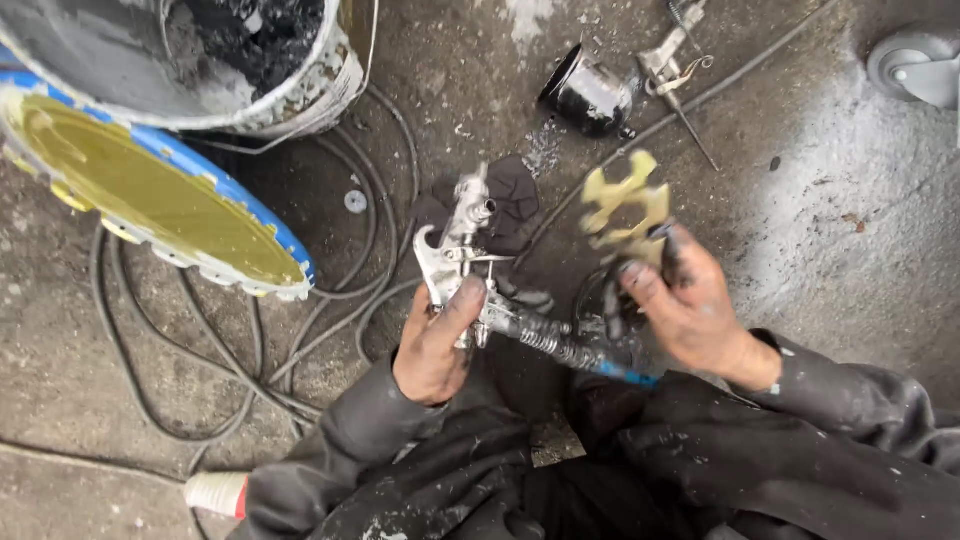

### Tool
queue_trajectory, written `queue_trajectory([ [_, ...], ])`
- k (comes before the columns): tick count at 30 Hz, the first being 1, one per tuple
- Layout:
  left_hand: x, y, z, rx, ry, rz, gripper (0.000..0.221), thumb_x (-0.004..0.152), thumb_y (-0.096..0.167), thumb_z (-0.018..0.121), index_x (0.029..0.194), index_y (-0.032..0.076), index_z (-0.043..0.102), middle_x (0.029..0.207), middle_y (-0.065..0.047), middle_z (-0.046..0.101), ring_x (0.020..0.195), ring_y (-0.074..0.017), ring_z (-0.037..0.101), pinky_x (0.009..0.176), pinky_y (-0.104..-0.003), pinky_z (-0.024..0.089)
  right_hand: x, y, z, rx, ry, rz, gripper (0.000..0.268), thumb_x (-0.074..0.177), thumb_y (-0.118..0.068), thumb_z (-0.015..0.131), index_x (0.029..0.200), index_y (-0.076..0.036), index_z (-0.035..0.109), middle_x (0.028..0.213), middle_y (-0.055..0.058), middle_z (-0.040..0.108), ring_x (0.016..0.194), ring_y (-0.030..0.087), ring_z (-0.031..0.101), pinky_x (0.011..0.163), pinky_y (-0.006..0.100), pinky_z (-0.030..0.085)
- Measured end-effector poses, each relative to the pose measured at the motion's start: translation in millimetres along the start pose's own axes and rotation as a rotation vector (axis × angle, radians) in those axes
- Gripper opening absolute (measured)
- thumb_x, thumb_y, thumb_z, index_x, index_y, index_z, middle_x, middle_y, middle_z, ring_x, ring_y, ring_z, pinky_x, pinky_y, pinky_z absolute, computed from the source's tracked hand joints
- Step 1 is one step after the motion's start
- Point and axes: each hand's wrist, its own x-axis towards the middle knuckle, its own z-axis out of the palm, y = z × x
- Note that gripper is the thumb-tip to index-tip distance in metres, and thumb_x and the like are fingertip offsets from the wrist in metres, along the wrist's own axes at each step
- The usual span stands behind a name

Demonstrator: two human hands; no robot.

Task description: Cleaning and reassembling a paint spray gun using a multi-tool wrench on a production floor.

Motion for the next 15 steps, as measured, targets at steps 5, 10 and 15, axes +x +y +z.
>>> queue_trajectory([
  [5,1,60,9,0.519,-0.142,-0.122,0.021,0.099,0.012,0.066,0.118,0.003,0.064,0.101,-0.005,0.069,0.088,-0.0161,0.067,0.082,-0.031,0.059,-4,13,-13,0.186,-0.019,0.084,0.051,0.100,-0.005,0.053,0.150,-0.006,0.042,0.146,0.007,0.055,0.133,0.019,0.056,0.119,0.034,0.046],
  [10,-11,61,-5,0.340,-0.238,-0.361,0.027,0.096,0.000,0.068,0.122,0.006,0.061,0.088,-0.002,0.064,0.070,-0.0100,0.057,0.064,-0.025,0.048,-11,4,-13,-0.038,-0.096,0.168,0.054,0.096,-0.015,0.058,0.150,-0.009,0.047,0.122,0.002,0.070,0.080,0.008,0.062,0.073,0.024,0.055],
  [15,-24,47,6,0.096,-0.136,-0.432,0.102,0.088,-0.018,0.066,0.167,0.015,0.011,0.128,-0.009,0.061,0.104,-0.0161,0.062,0.090,-0.030,0.053,-7,8,-23,-0.079,-0.172,-0.092,0.057,0.095,-0.012,0.068,0.143,-0.036,0.049,0.093,-0.008,0.076,0.051,0.000,0.053,0.040,0.012,0.046],
])
